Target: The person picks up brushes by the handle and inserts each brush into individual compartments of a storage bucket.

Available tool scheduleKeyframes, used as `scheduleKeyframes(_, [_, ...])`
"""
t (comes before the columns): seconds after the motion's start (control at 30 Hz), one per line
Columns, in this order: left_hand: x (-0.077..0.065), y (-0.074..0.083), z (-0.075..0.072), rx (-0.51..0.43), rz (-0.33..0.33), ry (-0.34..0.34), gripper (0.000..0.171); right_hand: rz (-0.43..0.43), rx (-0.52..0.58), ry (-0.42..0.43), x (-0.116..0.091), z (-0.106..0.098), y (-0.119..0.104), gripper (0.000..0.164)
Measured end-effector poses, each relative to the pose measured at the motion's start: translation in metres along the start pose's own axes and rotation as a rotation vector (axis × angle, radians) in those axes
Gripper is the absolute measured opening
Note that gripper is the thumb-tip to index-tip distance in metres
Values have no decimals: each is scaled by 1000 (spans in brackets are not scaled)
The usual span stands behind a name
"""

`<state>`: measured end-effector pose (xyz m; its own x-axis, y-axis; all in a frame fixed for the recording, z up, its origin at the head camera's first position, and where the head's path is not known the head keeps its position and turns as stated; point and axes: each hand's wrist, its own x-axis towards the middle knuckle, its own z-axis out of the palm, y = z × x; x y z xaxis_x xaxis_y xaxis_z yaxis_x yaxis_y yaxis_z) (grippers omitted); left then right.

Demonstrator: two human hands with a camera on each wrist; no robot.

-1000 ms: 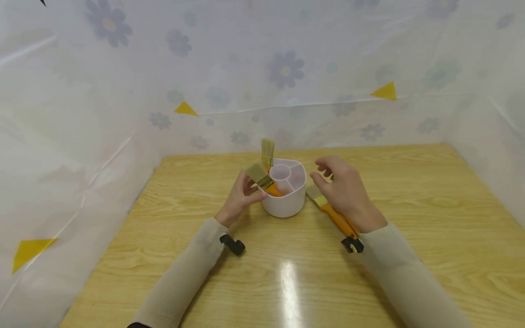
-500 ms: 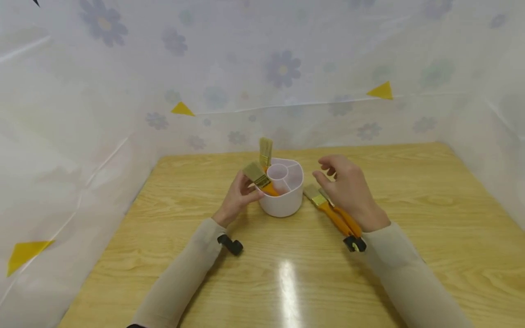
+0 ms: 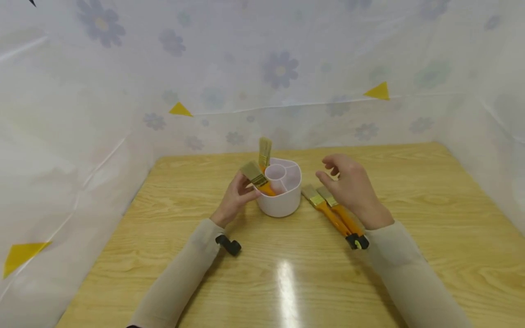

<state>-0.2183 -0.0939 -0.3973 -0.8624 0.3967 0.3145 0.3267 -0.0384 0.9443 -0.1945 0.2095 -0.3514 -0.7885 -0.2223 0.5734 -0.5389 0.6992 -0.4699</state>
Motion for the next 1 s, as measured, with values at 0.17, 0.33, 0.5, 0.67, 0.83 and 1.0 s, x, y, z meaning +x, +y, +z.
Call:
scheduleKeyframes(0.17, [1,2,0,1,9,-10,58,21,-5,-43,0,-1,2,32])
scheduleKeyframes(0.33, [2,4,1,2,5,-18,58,69,-15,-90,0,-3,3,33])
scheduleKeyframes(0.5, [1,4,1,-4,13,-22,59,117,-25,-144,0,-4,6,34])
scheduleKeyframes(0.67, [0,4,2,-15,6,-12,56,142,-45,-202,0,-5,8,35])
scheduleKeyframes(0.83, [0,4,3,-44,7,-1,47,178,-54,-253,-1,-5,10,38])
scheduleKeyframes(1.0, [0,4,3,-60,3,-1,43,171,-62,-279,-2,-5,12,39])
